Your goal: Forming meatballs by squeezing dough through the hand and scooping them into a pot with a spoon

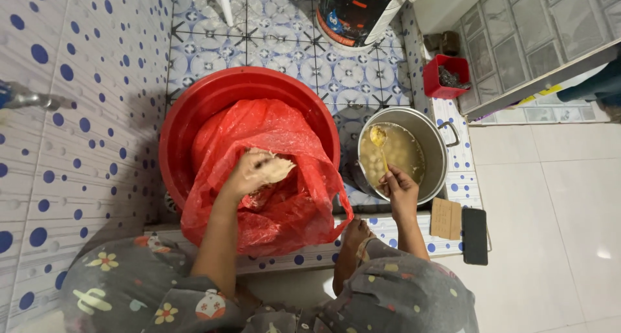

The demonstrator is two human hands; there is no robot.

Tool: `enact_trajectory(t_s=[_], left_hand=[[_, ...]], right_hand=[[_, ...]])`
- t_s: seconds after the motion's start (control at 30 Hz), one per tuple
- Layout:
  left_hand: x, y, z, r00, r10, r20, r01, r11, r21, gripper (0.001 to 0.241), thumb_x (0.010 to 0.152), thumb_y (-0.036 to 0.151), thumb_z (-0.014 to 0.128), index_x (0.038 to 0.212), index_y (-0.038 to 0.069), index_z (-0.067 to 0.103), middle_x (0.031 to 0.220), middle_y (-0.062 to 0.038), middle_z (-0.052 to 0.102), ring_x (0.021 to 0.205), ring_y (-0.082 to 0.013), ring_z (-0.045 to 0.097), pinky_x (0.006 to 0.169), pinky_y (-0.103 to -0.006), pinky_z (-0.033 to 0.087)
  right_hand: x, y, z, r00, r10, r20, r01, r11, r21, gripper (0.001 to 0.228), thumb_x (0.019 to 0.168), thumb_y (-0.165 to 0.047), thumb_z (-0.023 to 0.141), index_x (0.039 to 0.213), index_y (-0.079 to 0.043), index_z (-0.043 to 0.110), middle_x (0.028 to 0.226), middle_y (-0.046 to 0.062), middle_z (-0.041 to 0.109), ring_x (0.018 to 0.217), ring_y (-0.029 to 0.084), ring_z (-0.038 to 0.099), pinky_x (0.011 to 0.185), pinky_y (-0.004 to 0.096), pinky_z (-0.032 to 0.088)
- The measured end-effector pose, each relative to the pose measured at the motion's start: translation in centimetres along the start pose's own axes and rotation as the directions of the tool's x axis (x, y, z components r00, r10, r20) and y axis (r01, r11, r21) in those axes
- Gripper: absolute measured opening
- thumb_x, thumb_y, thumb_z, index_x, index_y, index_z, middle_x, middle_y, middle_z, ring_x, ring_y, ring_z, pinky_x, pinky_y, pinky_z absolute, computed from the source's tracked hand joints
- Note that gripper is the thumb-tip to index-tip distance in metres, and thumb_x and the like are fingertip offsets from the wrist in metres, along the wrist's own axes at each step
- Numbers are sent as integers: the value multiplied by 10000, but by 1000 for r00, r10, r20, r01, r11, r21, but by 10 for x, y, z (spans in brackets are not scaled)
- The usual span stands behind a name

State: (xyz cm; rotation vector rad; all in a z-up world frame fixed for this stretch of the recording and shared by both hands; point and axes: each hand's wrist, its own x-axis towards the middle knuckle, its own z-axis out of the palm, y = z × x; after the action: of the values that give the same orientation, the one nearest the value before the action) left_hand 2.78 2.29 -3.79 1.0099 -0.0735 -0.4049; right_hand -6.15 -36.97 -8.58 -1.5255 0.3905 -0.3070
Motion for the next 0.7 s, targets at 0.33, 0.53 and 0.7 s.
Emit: enact_trajectory(t_s=[0.33,0.53,0.7], left_hand=[[15,-46,-45,924,382,-24,-383,921,-67,352,746,185,750,890,-28,510,845,-210,557,608,-214,547,426,-276,435],[10,-7,-20,949,315,21,-300,919,-258,173,721,52,615,778,-85,525,522,-95,325,374,-191,316,294,-313,291],[4,21,10,880,475,-12,-474,877,-73,133,999,37,533,1096,117,577,888,-68,557,601,-111,514,486,-247,471]], right_hand=[[-6,-1,8,999,-16,33,17,1000,-10,260,1015,3,583,1257,75,642,720,181,634,428,137,500,503,293,523],[-12,-3,17,998,-15,63,16,1000,-13,277,1009,-3,588,1270,74,633,726,189,648,437,156,556,450,242,466],[-18,-4,27,997,-12,76,14,999,-30,263,998,4,598,1245,86,637,703,186,651,406,137,504,430,233,417]])
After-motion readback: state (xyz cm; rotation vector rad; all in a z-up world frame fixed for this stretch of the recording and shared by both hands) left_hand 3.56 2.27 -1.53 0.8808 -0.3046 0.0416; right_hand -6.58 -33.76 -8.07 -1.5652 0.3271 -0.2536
